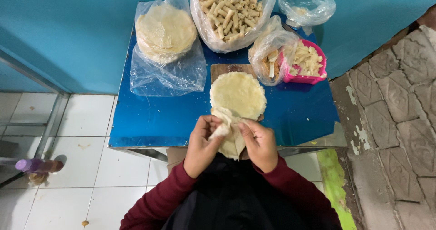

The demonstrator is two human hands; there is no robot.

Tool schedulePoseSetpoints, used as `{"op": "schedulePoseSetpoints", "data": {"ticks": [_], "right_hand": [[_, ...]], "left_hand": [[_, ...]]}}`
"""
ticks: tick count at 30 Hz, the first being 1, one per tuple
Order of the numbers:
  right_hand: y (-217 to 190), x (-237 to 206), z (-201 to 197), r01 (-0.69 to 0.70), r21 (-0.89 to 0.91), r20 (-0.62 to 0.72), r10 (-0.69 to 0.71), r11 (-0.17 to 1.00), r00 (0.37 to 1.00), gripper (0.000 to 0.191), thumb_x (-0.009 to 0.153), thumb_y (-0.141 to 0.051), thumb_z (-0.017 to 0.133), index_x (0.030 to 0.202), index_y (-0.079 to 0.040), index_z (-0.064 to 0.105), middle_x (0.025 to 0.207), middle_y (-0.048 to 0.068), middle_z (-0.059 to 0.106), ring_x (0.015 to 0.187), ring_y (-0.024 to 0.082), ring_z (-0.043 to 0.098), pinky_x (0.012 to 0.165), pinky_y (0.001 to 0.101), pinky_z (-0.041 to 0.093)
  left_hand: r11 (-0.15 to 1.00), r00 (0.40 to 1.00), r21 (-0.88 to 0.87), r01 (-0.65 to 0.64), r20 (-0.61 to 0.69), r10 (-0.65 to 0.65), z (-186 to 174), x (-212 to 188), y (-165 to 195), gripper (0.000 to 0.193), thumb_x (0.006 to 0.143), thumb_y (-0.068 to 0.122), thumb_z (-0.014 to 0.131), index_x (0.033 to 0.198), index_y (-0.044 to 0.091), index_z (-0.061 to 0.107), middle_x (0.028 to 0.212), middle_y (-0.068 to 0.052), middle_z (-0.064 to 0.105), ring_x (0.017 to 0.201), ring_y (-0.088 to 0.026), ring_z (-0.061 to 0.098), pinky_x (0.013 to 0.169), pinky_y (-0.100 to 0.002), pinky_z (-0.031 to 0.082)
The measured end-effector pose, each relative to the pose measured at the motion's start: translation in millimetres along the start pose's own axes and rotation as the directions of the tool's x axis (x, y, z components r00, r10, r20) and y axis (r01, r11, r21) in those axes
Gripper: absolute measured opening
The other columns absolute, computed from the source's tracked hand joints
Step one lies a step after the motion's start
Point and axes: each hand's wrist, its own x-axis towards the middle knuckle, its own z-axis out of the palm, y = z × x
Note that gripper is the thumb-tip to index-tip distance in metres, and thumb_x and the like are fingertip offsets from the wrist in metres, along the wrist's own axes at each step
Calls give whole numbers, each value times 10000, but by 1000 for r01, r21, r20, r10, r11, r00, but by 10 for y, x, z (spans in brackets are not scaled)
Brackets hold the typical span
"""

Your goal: The person places thin dough sheets one at a time onto a round dough base on a wooden board, folds and presses the sheets down by hand, and repeats layering and pressing. Near the end, the person uses a knife to cut the stacked dough and lifts a cut piece.

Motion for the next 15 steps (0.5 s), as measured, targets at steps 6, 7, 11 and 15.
{"op": "schedulePoseSetpoints", "data": {"ticks": [6,7,11,15], "right_hand": [[-200,-39,46,185,-15,84,-183,983,979,256,1044,-100,605,1262,8,684,1059,160,790,975,186,781,792,262,602],[-216,-52,73,284,-62,68,-280,957,958,261,1066,-86,597,1295,17,671,1141,191,767,1059,218,757,850,279,602],[-167,-97,182,383,-8,37,-383,924,923,303,1089,-124,583,1335,47,627,1250,225,720,1138,213,727,900,300,603],[34,-140,114,-81,56,85,76,995,993,266,1051,-183,618,1207,0,732,852,100,769,716,88,670,626,244,511]], "left_hand": [[933,985,333,-137,-58,165,77,-28,95,193,953,80,723,1057,13,574,888,-71,673,761,-109,649,676,-247,540],[895,974,407,-184,-50,223,81,-37,110,230,946,112,738,1042,8,557,863,-102,654,740,-150,629,658,-272,520],[852,949,460,-250,-60,310,104,-46,141,218,1006,181,651,1032,-2,535,835,-155,653,702,-230,644,608,-323,497],[886,965,436,-156,-126,232,116,-38,142,218,1058,200,578,978,-2,592,716,-125,626,580,-215,589,540,-335,465]]}}
